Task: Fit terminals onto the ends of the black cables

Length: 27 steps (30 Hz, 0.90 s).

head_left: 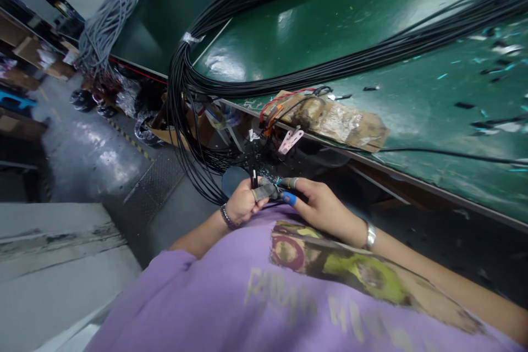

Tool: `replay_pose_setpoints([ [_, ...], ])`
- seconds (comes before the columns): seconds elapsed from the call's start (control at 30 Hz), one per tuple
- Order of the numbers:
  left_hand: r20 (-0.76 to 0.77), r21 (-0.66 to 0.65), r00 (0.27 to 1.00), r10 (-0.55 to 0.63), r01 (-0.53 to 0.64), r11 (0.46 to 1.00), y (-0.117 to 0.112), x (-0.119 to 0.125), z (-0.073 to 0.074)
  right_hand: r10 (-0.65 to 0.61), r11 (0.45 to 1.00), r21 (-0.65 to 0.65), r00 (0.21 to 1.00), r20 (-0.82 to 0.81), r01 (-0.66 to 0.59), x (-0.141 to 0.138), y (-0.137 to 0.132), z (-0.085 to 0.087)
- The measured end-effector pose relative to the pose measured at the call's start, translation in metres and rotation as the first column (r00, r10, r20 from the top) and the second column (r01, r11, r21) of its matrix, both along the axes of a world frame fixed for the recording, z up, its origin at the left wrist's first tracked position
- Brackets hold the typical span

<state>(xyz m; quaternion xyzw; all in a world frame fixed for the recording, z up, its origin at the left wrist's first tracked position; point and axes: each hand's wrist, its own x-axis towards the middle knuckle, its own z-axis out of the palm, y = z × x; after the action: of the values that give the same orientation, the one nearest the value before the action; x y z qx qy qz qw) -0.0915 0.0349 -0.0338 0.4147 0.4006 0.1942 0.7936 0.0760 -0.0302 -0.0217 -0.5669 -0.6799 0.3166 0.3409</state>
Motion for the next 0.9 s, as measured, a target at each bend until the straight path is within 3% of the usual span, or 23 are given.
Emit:
replay_pose_setpoints([
  [0.4,0.004,-0.033,1.0,0.006,-0.006,0.999,-0.0006,-0.0014,0.0001,0.097,0.994,-0.032,0.979,-0.179,-0.105,0.0033,0.0023,-0.0052],
  [0.9,0.03,0.009,0.999,0.042,-0.043,0.999,-0.0019,0.0003,0.0001,0.043,0.999,-0.005,0.993,-0.111,-0.044,0.0032,0.0023,-0.0032],
])
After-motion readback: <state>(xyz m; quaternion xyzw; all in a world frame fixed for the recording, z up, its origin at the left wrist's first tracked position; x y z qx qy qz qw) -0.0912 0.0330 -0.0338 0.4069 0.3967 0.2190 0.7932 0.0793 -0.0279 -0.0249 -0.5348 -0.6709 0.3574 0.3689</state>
